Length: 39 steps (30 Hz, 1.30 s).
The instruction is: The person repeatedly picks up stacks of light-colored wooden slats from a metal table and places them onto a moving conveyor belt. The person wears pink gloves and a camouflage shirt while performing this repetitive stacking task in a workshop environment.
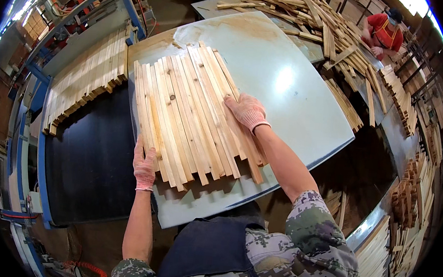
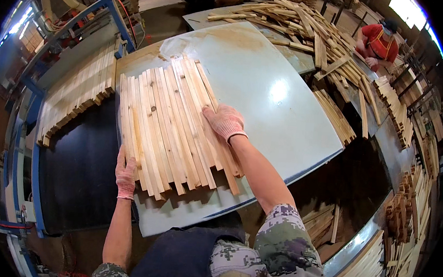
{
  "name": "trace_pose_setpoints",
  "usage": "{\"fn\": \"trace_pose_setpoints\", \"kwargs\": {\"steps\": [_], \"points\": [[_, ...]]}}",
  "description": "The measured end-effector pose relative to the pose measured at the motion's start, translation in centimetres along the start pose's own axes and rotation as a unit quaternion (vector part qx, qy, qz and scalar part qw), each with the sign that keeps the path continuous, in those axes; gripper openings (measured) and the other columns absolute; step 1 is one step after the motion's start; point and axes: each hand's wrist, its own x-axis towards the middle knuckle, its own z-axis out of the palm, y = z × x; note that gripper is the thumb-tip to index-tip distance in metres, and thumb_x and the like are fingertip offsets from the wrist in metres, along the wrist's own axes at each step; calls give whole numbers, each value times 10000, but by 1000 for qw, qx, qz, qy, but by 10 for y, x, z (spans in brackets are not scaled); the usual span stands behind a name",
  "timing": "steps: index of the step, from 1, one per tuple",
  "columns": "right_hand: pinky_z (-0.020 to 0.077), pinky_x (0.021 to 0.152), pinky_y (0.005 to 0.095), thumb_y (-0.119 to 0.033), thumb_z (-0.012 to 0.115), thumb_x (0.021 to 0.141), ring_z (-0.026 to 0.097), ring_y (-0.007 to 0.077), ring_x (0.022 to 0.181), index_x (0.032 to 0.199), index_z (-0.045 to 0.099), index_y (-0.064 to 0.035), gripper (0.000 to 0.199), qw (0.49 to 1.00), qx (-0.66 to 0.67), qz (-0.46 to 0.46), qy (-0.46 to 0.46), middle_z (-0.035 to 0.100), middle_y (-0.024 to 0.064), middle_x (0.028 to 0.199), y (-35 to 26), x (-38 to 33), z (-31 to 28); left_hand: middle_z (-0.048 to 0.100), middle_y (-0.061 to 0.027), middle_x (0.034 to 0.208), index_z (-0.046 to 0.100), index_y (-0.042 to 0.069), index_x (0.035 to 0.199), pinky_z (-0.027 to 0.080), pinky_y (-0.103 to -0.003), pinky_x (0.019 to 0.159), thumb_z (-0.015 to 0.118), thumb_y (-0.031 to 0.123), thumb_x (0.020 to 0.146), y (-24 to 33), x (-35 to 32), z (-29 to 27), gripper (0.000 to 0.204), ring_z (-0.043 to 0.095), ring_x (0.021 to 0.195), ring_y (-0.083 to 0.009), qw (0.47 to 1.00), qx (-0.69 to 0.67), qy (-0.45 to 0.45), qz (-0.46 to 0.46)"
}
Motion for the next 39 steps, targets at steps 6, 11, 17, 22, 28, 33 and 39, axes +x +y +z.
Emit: {"fn": "trace_pose_setpoints", "kwargs": {"steps": [6,11,17,22,28,33,39], "points": [[519,1080,491,-590,551,1020,663,387,1283,1364,658,-2,689,997,11,-55,48,704,250,1339,6,6,9,483,-180,1648,407,-18,1644,391,-382,1249,650,95,1055,1,0,0,647,496,1489,-269,998,-50,3,-36],[493,1115,499,-556,572,1008,633,416,1313,1351,652,4,662,993,8,-81,87,687,259,1364,11,13,13,517,-184,1614,443,-14,1620,403,-378,1235,657,91,1039,-5,3,4,628,530,1452,-272,999,-25,17,-22],[476,1127,458,-566,593,976,628,389,1341,1423,655,-35,696,996,48,-70,21,674,247,1419,-13,-12,-4,625,-234,1413,517,9,1560,487,-453,1135,709,216,996,5,-4,-1,631,611,1281,-383,987,150,48,32],[501,1095,491,-616,582,976,665,443,1281,1316,712,37,748,998,-30,-38,33,713,294,1331,-14,28,-2,659,-260,1363,543,-13,1519,470,-483,1120,731,331,957,14,0,2,685,603,1248,-432,967,229,62,94],[496,1093,524,-615,517,1040,643,477,1284,1293,690,36,719,988,-40,-79,125,698,312,1326,-7,55,29,669,-257,1357,538,10,1550,447,-463,1156,752,344,947,10,-3,0,721,594,1279,-430,979,196,59,23],[505,1067,533,-617,520,1044,656,496,1237,1289,676,43,721,987,-48,-76,131,701,333,1289,-5,58,31,642,-273,1392,518,-3,1567,424,-447,1193,734,409,968,7,-5,1,758,572,1339,-425,978,203,55,5],[518,1030,542,-604,559,1049,675,494,1193,1240,677,53,694,990,-37,-71,120,718,326,1240,-6,53,26,608,-260,1452,481,35,1606,399,-431,1224,729,425,970,16,-4,2,786,534,1395,-411,977,206,45,-29]]}}
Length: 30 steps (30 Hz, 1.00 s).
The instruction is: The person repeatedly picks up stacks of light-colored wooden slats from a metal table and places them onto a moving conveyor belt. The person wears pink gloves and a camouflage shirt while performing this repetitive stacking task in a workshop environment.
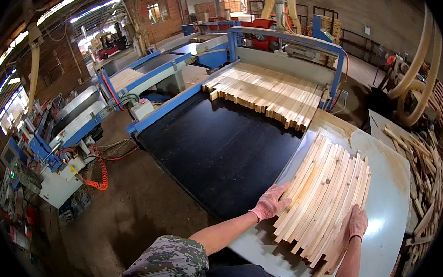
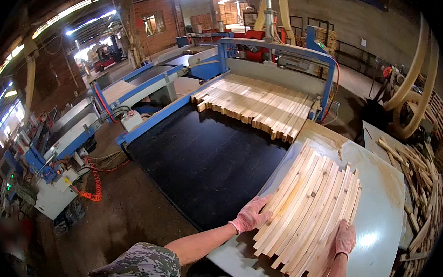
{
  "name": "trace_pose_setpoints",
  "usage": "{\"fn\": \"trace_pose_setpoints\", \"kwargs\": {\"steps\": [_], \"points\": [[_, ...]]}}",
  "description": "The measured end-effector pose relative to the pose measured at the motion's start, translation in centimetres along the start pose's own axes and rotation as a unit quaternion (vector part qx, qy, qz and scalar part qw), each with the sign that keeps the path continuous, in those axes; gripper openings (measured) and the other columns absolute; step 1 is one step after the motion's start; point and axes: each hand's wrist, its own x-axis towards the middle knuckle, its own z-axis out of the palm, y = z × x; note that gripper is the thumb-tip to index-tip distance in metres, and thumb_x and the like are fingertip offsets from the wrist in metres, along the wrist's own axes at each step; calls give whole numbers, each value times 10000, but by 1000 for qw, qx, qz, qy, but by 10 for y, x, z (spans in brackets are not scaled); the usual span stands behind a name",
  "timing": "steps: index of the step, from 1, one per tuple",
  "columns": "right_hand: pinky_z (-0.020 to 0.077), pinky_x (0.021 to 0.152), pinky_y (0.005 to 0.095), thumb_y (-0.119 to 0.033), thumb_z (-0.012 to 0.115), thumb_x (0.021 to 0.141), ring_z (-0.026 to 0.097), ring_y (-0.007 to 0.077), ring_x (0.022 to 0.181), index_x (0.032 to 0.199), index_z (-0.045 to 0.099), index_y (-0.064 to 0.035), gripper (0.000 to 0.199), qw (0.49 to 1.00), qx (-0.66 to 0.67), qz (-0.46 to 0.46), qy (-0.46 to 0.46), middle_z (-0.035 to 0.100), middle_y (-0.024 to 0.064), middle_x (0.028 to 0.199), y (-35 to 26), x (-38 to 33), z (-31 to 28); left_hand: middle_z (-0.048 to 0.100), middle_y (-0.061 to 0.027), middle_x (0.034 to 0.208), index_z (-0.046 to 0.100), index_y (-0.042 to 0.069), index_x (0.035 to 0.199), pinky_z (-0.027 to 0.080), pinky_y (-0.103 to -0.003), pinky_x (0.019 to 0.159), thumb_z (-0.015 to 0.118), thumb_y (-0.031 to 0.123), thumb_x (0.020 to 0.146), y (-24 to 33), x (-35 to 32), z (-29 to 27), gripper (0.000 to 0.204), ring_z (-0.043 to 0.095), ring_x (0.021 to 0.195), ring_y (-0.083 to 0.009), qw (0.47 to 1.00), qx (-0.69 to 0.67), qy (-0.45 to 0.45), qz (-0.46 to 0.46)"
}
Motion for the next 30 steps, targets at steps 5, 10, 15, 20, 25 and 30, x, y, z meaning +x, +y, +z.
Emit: {"fn": "trace_pose_setpoints", "kwargs": {"steps": [5,10,15,20,25,30], "points": [[523,1018,545,-591,576,1046,682,492,1177,1227,679,55,679,1000,0,0,9,722,322,1223,-6,-4,-1,587,-256,1507,467,58,1622,369,-430,1251,719,454,977,5,-1,-5,798,499,1448,-410,1000,-7,-15,-26],[524,1015,546,-594,573,1047,682,493,1175,1229,678,56,683,1000,-19,-1,4,720,324,1221,-5,1,2,567,-236,1554,458,74,1634,338,-427,1277,704,479,984,-5,1,1,804,460,1501,-405,999,1,-23,-27],[527,1012,543,-616,560,1052,683,492,1168,1211,684,54,700,1000,-17,-8,18,721,323,1216,0,1,5,534,-231,1600,459,91,1638,312,-433,1299,688,510,988,-8,2,4,807,427,1534,-416,999,9,-25,-34],[528,1014,539,-632,554,1053,684,492,1161,1201,690,47,708,999,-21,-22,21,726,317,1211,8,8,10,531,-231,1600,465,96,1636,328,-437,1290,694,498,988,-5,1,2,796,441,1522,-421,999,12,-22,-31],[531,1008,539,-636,551,1053,685,497,1152,1197,690,44,709,999,-19,-22,24,727,322,1197,11,9,11,586,-229,1523,485,85,1618,375,-431,1252,710,461,979,7,-2,-6,774,504,1455,-405,999,-1,-18,-28],[528,1012,542,-631,548,1056,680,501,1150,1194,688,38,698,999,-10,-23,26,724,324,1202,13,11,14,580,-227,1533,481,88,1624,361,-431,1263,712,465,973,3,-2,-2,787,488,1475,-399,999,22,-5,-24]]}}
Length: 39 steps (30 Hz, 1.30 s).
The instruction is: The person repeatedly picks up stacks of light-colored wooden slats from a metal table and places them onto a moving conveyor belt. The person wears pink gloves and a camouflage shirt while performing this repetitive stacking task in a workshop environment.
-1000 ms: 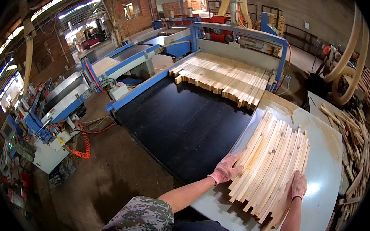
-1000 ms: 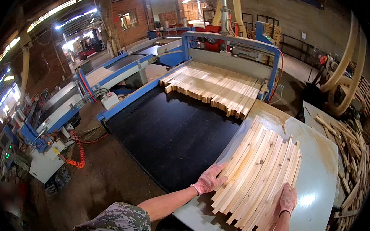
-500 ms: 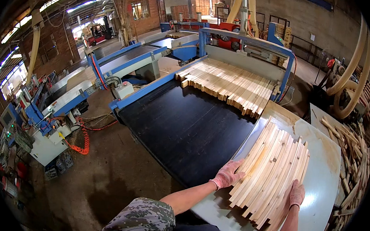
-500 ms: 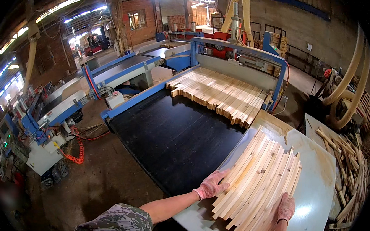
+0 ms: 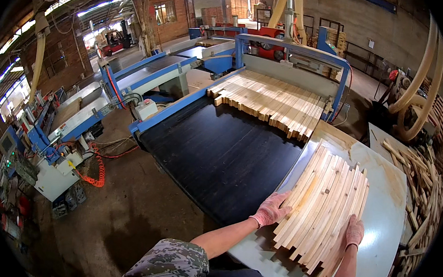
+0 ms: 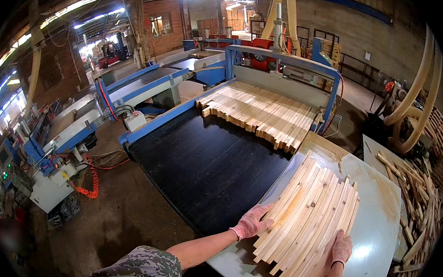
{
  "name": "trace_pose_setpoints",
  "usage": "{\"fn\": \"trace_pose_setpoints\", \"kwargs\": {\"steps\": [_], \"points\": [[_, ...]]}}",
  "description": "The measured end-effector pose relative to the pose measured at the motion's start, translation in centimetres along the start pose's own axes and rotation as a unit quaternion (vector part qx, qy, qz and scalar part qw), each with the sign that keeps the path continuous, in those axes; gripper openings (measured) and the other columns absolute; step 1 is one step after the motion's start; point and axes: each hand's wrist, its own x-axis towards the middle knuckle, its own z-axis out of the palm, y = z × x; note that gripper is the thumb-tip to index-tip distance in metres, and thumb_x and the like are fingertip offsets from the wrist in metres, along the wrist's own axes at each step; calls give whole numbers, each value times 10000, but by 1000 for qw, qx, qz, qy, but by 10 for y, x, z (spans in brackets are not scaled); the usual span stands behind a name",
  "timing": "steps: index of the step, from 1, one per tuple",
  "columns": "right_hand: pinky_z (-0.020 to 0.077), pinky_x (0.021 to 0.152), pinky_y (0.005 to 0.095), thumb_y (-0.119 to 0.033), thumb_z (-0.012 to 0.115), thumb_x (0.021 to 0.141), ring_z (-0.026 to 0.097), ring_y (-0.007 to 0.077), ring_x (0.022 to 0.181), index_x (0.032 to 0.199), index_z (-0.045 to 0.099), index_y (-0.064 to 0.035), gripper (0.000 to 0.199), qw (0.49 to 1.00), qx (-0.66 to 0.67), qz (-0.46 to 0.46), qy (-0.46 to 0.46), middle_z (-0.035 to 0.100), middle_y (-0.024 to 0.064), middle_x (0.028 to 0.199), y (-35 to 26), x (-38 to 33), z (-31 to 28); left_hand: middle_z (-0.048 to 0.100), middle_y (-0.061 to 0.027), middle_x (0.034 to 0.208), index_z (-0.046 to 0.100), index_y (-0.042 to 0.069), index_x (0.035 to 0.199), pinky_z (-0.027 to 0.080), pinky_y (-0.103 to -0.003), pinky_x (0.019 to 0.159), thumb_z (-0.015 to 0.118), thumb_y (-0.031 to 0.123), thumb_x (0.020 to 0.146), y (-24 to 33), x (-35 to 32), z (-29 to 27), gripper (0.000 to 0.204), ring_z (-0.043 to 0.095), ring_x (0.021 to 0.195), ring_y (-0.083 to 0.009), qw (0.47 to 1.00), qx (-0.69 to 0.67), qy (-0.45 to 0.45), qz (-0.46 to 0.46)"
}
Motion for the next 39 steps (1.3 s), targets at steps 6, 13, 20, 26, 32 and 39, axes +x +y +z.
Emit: {"fn": "trace_pose_setpoints", "kwargs": {"steps": [6,13,20,26,32,39], "points": [[515,1029,537,-655,542,1041,674,502,1178,1180,694,82,765,1000,4,10,0,721,339,1200,-10,-11,-8,595,-238,1517,502,85,1609,374,-438,1254,723,467,975,-2,-1,1,773,499,1464,-405,1000,-14,13,10],[511,1053,533,-622,560,1042,659,500,1220,1247,686,49,712,1000,-6,17,-17,712,330,1258,-12,-10,-12,569,-223,1571,499,88,1611,341,-451,1282,721,475,984,-10,2,5,770,445,1518,-423,1000,-29,-4,11],[519,1036,531,-622,565,1038,675,494,1192,1220,691,52,710,1000,-3,8,-7,719,336,1229,-6,-4,-6,598,-233,1498,499,78,1607,392,-438,1239,718,456,982,-1,0,0,763,519,1436,-406,1000,-16,8,12],[523,1033,527,-621,567,1040,682,482,1191,1223,689,52,708,1000,-2,15,-19,723,331,1224,-17,-13,-14,631,-245,1391,507,37,1594,439,-432,1183,730,429,966,0,-2,-1,773,587,1331,-395,999,-21,25,22],[523,1048,521,-629,562,1041,680,482,1202,1243,686,45,714,999,-9,29,-13,722,317,1244,-13,-9,-12,617,-246,1426,509,45,1594,433,-431,1193,726,422,968,4,-1,-1,763,576,1349,-399,999,-28,19,14],[522,1029,529,-666,498,1045,676,497,1182,1195,678,74,776,1000,-25,3,-5,715,342,1225,-7,-5,-6,626,-258,1405,510,28,1590,438,-430,1187,732,425,963,-8,1,6,775,583,1333,-400,999,-26,26,26]]}}
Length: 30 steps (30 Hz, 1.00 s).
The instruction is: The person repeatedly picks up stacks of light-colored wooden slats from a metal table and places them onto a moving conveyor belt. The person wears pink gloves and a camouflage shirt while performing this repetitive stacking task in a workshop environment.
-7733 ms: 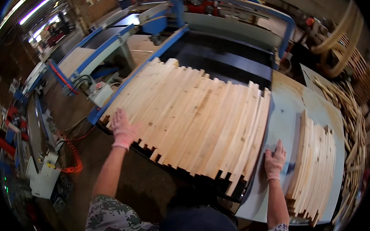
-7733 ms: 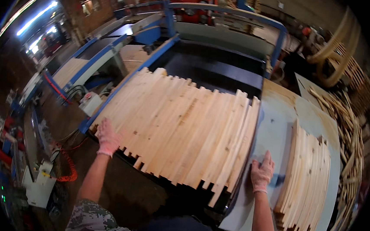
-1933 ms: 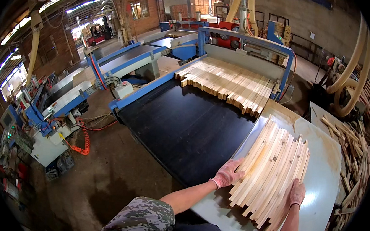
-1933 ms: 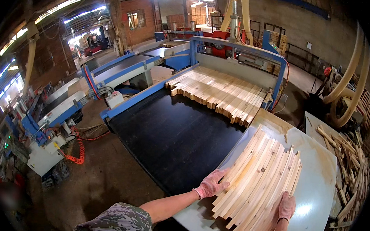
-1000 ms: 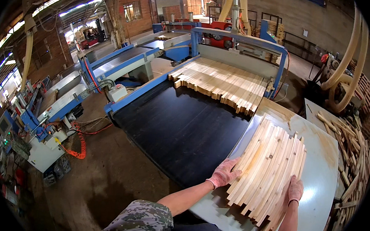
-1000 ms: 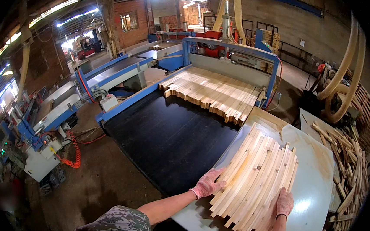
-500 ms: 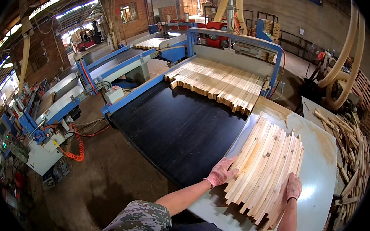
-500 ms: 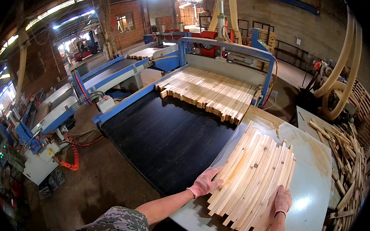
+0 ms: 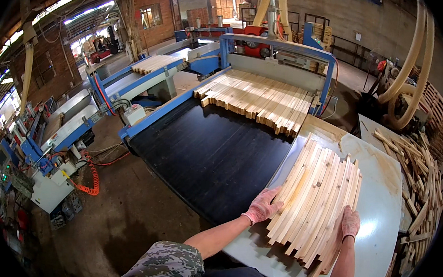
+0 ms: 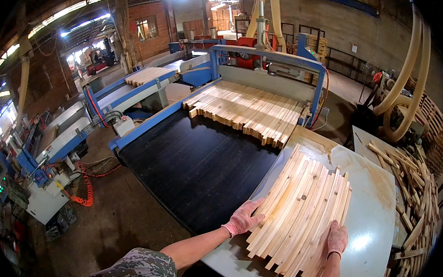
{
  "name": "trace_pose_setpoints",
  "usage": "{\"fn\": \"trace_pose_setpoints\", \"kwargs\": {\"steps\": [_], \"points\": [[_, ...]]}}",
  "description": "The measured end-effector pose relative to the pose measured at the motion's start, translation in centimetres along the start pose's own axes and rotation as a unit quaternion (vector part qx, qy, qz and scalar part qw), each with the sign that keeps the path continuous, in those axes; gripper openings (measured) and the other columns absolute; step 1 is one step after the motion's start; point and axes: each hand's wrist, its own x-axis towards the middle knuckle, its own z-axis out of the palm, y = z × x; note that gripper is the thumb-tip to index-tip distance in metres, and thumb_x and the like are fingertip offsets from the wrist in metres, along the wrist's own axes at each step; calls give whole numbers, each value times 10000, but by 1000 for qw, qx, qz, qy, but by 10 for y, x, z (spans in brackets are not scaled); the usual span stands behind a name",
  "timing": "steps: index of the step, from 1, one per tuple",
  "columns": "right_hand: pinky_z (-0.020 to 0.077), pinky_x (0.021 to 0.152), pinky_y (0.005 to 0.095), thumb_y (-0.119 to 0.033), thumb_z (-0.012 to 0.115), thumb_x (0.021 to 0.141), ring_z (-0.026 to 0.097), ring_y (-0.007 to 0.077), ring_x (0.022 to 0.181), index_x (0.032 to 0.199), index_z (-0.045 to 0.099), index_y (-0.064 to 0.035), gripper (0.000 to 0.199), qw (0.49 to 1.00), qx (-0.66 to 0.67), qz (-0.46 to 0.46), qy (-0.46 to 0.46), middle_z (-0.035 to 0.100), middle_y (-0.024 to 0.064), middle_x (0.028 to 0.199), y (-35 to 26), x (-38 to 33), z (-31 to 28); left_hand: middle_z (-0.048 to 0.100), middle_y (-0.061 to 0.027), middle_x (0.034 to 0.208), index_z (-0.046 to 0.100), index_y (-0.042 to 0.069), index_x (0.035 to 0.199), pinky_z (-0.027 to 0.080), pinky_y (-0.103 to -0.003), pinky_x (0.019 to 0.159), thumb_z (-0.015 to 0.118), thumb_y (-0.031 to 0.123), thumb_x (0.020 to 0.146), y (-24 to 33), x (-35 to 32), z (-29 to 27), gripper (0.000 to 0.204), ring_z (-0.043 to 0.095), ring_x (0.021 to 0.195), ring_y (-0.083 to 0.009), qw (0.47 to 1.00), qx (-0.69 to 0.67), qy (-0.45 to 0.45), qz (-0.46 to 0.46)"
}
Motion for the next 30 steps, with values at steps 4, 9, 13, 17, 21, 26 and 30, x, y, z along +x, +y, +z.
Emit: {"fn": "trace_pose_setpoints", "kwargs": {"steps": [4,9,13,17,21,26,30], "points": [[525,1031,531,-647,549,1039,684,488,1179,1217,688,39,723,1000,11,10,-5,729,319,1213,-3,-2,-3,618,-255,1423,507,33,1592,431,-424,1195,733,430,967,4,-1,-3,774,575,1350,-398,1000,5,-5,-4],[523,1030,535,-658,544,1038,684,492,1171,1203,687,47,738,1000,7,7,-7,733,317,1198,1,2,1,602,-248,1464,498,55,1601,413,-426,1217,723,433,982,7,0,-6,760,550,1391,-399,1000,8,-18,-16],[523,1029,535,-656,533,1042,682,491,1175,1207,687,58,748,1000,8,9,-2,727,326,1208,1,2,4,600,-246,1471,488,52,1606,410,-426,1221,719,441,985,7,0,-6,768,545,1399,-396,1000,13,-19,-5],[522,1035,529,-659,526,1037,678,488,1194,1220,689,63,762,1000,20,7,-10,723,327,1227,2,1,0,597,-244,1478,481,56,1611,406,-424,1226,718,449,986,4,1,-5,775,539,1411,-394,1000,3,-23,-3],[526,1032,531,-658,526,1037,680,493,1186,1229,690,56,758,1000,12,18,-13,727,320,1227,-8,-7,-6,617,-245,1428,514,41,1585,427,-431,1202,731,419,963,-6,0,3,760,572,1350,-400,1000,6,13,14],[527,1023,537,-636,541,1047,684,493,1169,1226,672,56,726,1000,11,12,-8,720,334,1218,-2,-1,-2,612,-247,1439,511,42,1589,423,-431,1207,731,428,963,-3,1,3,767,568,1362,-397,1000,17,1,-3],[527,1021,535,-641,547,1041,685,494,1164,1220,676,47,722,1000,5,3,-5,724,330,1212,1,1,0,609,-253,1446,518,33,1583,422,-430,1209,731,423,963,1,1,1,763,567,1364,-396,1000,11,-2,-3]]}}
